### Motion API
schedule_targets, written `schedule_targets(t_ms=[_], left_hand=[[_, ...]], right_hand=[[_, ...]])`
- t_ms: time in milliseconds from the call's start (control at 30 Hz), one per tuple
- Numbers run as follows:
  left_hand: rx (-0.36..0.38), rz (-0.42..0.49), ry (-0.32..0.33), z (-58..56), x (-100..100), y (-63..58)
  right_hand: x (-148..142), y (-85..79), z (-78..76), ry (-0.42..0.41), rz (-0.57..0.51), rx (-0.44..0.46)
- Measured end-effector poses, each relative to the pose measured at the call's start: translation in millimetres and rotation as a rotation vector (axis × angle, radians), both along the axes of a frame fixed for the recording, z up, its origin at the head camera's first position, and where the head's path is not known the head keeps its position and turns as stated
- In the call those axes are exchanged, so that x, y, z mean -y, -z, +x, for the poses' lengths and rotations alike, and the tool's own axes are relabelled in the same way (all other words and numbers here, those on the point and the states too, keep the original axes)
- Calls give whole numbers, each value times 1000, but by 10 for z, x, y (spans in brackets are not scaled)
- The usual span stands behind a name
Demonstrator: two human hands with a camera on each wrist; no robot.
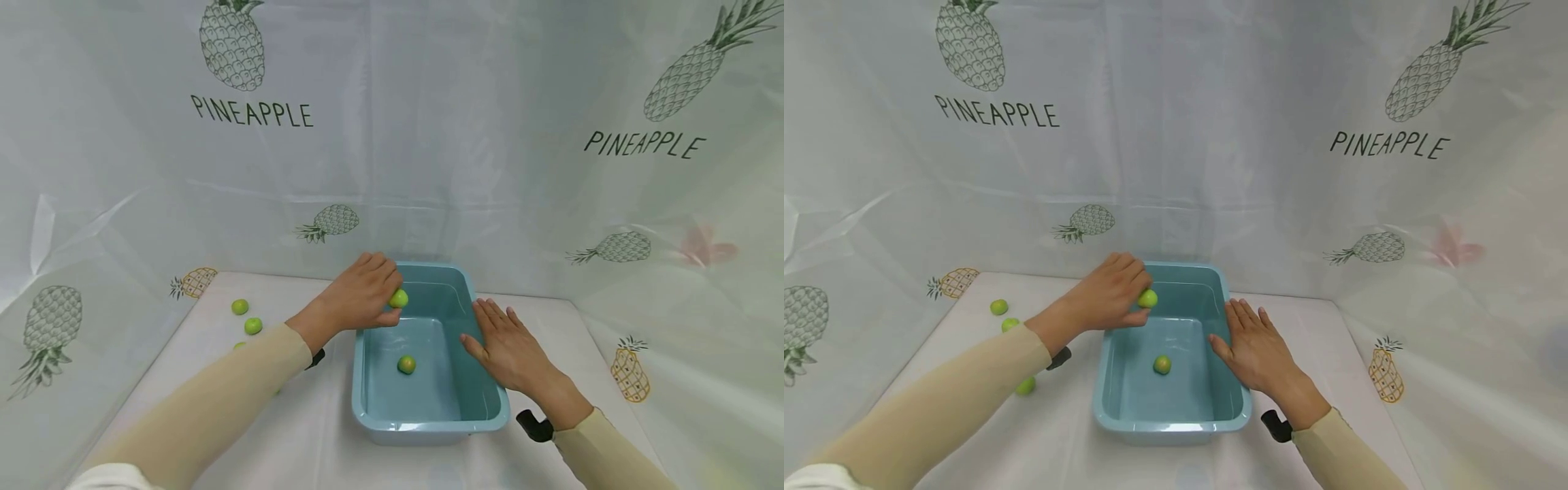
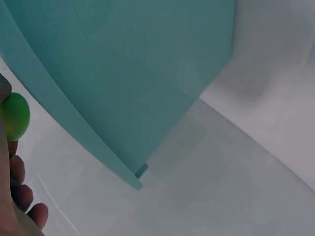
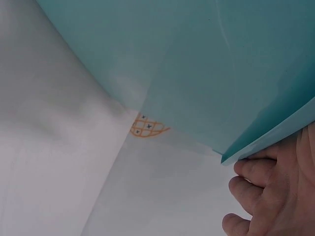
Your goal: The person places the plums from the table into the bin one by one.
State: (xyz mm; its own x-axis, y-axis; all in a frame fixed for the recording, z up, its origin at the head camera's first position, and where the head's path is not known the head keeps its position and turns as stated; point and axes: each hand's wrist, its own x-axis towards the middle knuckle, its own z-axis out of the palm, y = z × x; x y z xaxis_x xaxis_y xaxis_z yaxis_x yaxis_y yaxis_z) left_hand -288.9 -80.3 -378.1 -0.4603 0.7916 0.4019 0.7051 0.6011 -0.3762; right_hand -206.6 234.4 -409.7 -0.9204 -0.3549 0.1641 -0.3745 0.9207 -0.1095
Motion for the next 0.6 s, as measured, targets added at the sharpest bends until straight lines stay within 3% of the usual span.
schedule_targets(t_ms=[300,600], left_hand=[[122,-10,-30,-6,-168,38],[223,-35,-17,-70,-282,99]], right_hand=[[7,-2,3,-1,2,-4],[6,1,7,4,0,-4]])
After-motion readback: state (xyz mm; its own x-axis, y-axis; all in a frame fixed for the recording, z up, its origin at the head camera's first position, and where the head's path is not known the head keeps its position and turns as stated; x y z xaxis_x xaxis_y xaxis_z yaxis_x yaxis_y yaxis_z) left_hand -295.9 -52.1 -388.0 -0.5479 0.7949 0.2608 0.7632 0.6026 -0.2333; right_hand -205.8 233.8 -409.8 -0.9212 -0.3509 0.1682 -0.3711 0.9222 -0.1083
